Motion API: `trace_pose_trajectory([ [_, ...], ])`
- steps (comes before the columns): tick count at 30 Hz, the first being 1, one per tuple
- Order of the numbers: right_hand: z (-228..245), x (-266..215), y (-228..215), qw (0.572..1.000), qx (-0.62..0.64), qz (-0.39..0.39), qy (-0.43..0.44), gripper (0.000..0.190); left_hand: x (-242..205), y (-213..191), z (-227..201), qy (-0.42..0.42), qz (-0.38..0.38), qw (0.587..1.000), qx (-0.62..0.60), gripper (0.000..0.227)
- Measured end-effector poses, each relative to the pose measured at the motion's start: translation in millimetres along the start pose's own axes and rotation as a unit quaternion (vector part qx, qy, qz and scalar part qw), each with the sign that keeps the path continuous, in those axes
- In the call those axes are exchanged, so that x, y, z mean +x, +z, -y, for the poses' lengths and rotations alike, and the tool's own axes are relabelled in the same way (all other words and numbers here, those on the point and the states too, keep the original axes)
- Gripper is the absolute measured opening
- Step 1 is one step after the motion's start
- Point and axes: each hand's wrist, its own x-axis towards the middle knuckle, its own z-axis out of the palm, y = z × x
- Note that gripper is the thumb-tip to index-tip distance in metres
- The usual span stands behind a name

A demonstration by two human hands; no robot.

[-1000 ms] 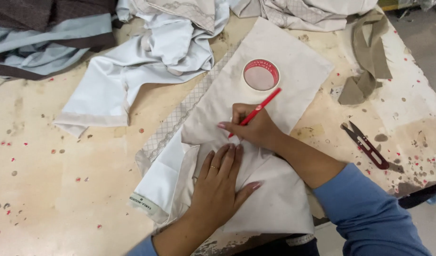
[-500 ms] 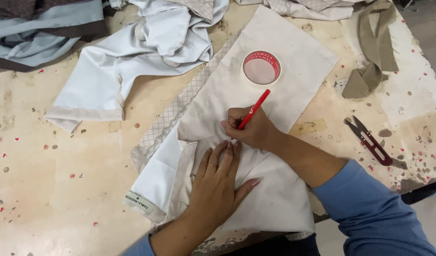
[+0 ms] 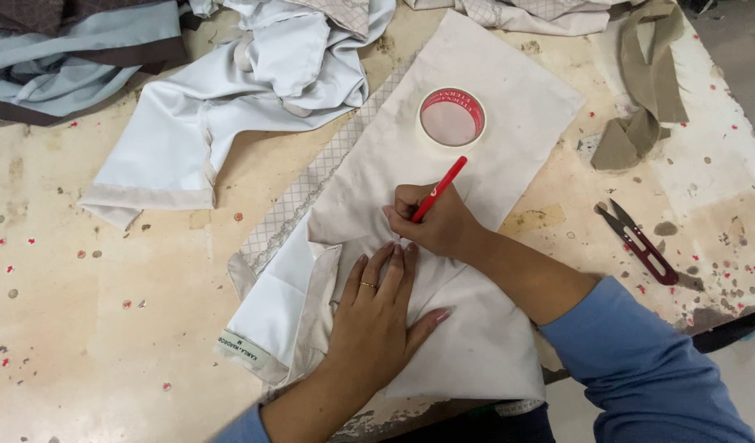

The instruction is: The person folds a white garment with lace detailing on a workbench, using a roll of tape and a red pen to mark or secure sections before completing the fold.

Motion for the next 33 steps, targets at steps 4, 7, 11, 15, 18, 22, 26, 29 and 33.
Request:
trace_pose_trajectory([
  [4, -4.7, -0.2, -0.7, 1.0, 0.016, 0.004, 0.005, 0.041, -0.6, 1.7, 1.0, 0.003, 0.006, 1.0, -0.01, 0.08],
  [7, 2.0, -1.0, -0.3, 1.0, 0.019, 0.0, 0.022, 0.042, -0.3, 0.6, -0.4, 0.005, -0.012, 1.0, 0.006, 0.077],
  [11, -1.9, 0.8, 0.1, 1.0, 0.004, -0.007, 0.025, 0.043, -0.1, 2.1, 0.4, 0.004, -0.009, 1.0, 0.013, 0.079],
  [15, -2.9, 0.4, 2.3, 0.999, 0.004, -0.036, 0.013, 0.043, -1.6, 4.4, 0.6, 0.004, -0.007, 1.0, 0.012, 0.081],
  [18, -1.1, -0.5, 2.0, 1.0, 0.012, -0.019, 0.022, 0.044, -1.6, 3.1, 0.4, 0.007, -0.008, 0.999, 0.03, 0.079],
  [22, -1.4, -0.4, 2.6, 1.0, 0.01, -0.027, 0.009, 0.045, -1.0, 2.5, 0.4, 0.005, 0.008, 1.0, 0.018, 0.08],
  [26, 0.4, -0.1, 2.7, 0.999, 0.011, -0.032, 0.008, 0.044, -0.4, 1.4, 0.1, 0.007, -0.006, 1.0, 0.019, 0.08],
  [29, 0.2, -0.2, 2.4, 0.999, 0.016, -0.033, 0.012, 0.044, -0.7, 2.3, -0.8, 0.004, -0.003, 1.0, 0.022, 0.079],
  [33, -1.4, -0.5, 1.4, 0.999, 0.017, -0.031, 0.034, 0.044, -1.1, 2.0, -0.2, 0.002, 0.001, 1.0, 0.024, 0.079],
])
